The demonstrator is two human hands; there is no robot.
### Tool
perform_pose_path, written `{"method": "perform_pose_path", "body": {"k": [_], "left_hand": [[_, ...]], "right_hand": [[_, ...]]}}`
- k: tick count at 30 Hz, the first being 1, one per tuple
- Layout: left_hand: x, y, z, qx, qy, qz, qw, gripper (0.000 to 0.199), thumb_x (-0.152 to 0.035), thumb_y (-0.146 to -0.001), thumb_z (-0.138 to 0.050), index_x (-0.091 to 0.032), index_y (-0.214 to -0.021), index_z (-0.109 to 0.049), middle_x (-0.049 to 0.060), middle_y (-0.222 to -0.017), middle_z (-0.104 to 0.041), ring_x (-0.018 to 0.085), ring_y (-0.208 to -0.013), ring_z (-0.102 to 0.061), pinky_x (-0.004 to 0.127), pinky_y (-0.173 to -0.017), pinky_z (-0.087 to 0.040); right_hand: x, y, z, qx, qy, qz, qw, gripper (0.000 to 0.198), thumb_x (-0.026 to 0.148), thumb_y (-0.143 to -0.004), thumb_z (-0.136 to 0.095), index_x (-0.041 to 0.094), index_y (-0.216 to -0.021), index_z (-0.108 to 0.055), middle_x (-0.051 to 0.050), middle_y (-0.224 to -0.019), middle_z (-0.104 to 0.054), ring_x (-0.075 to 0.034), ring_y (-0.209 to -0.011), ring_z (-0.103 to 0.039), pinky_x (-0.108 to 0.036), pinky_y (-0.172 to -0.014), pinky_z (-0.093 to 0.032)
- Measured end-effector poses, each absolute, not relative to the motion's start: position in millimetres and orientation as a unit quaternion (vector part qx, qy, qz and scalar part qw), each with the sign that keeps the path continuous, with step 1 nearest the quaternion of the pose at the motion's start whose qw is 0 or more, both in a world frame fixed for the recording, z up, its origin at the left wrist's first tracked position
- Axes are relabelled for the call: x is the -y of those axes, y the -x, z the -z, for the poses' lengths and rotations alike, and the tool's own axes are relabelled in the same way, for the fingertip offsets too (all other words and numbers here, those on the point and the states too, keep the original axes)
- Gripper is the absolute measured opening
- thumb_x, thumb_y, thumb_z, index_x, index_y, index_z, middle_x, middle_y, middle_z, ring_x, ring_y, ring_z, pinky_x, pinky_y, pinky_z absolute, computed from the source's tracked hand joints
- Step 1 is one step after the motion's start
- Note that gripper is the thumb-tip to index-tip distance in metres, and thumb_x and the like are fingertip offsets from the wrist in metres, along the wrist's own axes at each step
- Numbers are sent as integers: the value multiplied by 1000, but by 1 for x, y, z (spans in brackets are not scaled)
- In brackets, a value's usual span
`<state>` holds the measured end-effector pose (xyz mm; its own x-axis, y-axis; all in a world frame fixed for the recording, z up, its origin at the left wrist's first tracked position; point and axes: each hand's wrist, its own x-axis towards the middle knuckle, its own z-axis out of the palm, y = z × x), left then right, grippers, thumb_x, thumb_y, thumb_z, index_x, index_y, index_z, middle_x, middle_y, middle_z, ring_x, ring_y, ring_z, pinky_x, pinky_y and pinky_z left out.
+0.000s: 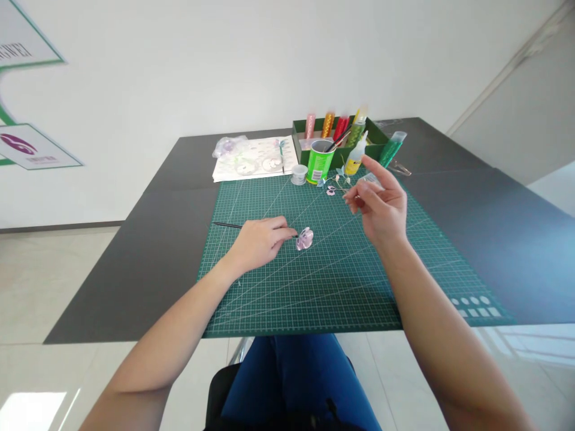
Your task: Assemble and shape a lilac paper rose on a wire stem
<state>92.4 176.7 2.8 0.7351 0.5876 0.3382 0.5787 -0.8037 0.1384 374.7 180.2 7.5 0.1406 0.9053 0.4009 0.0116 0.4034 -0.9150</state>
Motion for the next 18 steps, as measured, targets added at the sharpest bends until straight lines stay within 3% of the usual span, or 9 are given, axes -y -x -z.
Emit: {"method": "perform_pose_path", "body": {"k": [6, 11, 18], "left_hand": [[-176, -93, -4, -314, -931, -186, 8, 37, -8, -100, -51, -25, -115, -80, 2, -103, -77, 16, -84, -71, 26, -57, -39], [-176, -93, -4, -332, -925, -185, -5, 37, -9, -100, -50, -24, -115, -80, 3, -101, -76, 16, -83, -70, 25, -56, -39], [-177, -93, -3, -358, -917, -174, -13, 35, -8, -100, -52, -24, -115, -80, 3, -101, -76, 17, -82, -69, 26, -53, -37]], "right_hand": [[-186, -372, -5, 545, 434, -285, 658, 59, 42, -91, -76, 34, -147, -61, -9, -102, -78, -26, -83, -73, -37, -61, -56], [-187, -375, 0, 553, 434, -309, 641, 71, 37, -93, -75, 36, -159, -47, -8, -106, -78, -27, -86, -75, -38, -64, -59], [-179, -374, -5, 541, 393, -438, 600, 96, 36, -93, -77, 43, -169, -18, -4, -97, -75, -24, -81, -71, -37, -65, -59]]}}
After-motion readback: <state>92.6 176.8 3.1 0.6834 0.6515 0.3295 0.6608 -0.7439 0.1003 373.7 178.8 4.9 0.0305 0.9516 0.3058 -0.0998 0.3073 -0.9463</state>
